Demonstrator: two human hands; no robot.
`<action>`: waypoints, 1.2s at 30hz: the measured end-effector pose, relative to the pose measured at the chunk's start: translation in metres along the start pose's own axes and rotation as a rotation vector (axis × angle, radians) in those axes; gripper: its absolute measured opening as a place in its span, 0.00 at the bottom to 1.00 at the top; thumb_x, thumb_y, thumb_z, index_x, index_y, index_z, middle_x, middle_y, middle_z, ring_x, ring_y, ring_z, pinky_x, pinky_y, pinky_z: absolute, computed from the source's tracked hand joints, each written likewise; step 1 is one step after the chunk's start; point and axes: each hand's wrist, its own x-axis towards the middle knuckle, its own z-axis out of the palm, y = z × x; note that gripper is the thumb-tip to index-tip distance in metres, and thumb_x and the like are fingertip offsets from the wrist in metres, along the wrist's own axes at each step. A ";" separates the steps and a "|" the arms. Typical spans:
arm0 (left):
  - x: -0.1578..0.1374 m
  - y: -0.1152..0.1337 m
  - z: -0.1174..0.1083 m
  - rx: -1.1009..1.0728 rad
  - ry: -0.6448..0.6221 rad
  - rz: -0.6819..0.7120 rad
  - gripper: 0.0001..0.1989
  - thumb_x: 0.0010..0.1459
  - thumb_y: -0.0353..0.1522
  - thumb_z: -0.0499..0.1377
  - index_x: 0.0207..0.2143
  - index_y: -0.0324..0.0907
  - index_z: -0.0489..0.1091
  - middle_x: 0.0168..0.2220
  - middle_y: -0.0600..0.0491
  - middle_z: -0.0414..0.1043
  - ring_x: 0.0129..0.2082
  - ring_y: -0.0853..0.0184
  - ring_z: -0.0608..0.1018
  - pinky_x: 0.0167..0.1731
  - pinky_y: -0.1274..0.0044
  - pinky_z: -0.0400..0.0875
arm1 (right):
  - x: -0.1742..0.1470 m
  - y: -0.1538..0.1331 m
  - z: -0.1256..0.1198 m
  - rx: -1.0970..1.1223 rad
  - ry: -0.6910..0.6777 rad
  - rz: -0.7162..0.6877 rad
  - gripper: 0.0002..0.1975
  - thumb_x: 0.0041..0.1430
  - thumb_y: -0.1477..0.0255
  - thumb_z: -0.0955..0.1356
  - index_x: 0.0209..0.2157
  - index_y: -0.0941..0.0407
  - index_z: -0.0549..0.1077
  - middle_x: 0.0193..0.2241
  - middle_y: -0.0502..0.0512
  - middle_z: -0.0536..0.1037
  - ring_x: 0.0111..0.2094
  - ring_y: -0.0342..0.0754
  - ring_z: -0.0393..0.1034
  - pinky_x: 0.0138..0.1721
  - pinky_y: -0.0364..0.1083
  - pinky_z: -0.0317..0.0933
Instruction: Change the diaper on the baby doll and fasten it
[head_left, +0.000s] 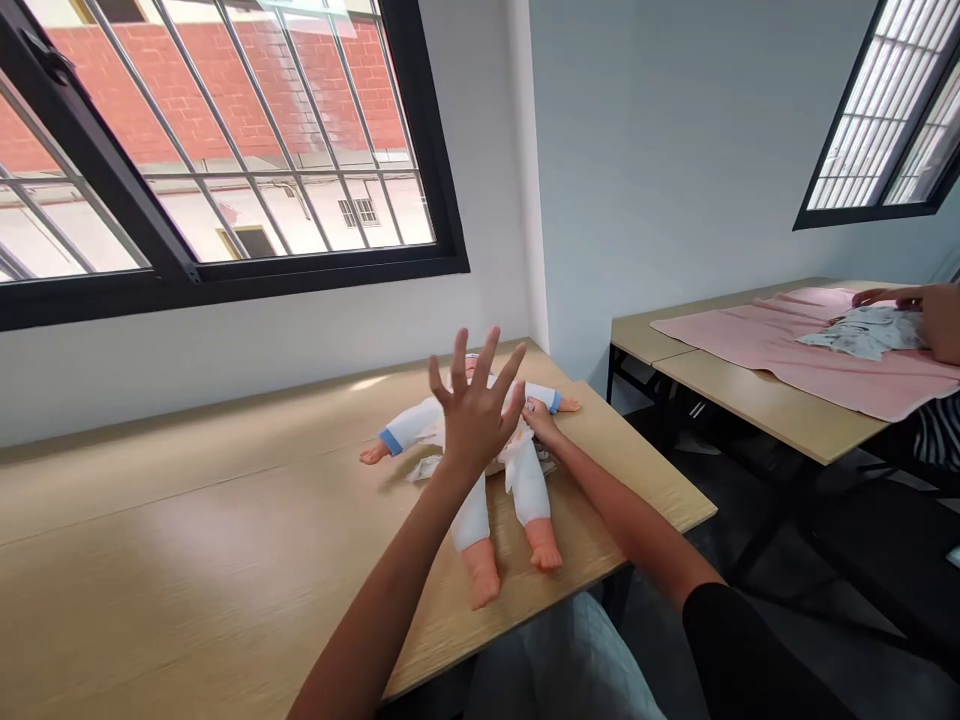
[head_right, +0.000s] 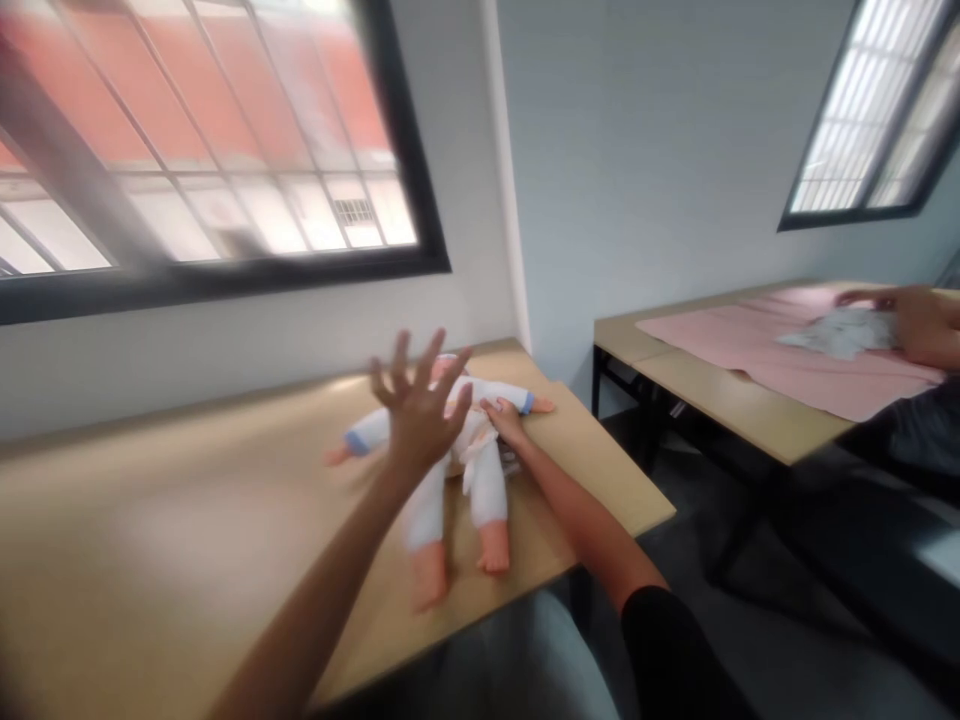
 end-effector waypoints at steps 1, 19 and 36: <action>-0.003 -0.003 0.015 0.028 -0.065 -0.013 0.22 0.63 0.40 0.48 0.59 0.53 0.61 0.64 0.52 0.55 0.67 0.52 0.49 0.62 0.51 0.35 | 0.000 0.000 0.000 0.014 -0.005 0.005 0.19 0.45 0.53 0.66 0.29 0.56 0.65 0.22 0.50 0.69 0.27 0.48 0.63 0.29 0.47 0.60; -0.045 -0.030 0.080 0.141 -0.500 -0.134 0.24 0.63 0.43 0.45 0.56 0.46 0.67 0.59 0.43 0.64 0.58 0.46 0.65 0.53 0.53 0.57 | 0.004 0.011 0.001 -0.074 0.017 0.000 0.17 0.47 0.54 0.67 0.26 0.54 0.66 0.20 0.49 0.69 0.26 0.47 0.62 0.28 0.46 0.60; -0.048 -0.031 0.080 0.155 -0.492 -0.127 0.24 0.63 0.43 0.45 0.55 0.45 0.67 0.59 0.42 0.63 0.59 0.45 0.65 0.53 0.54 0.59 | 0.001 0.009 0.002 -0.058 0.018 0.020 0.18 0.47 0.54 0.67 0.27 0.55 0.67 0.23 0.50 0.71 0.28 0.48 0.65 0.30 0.46 0.60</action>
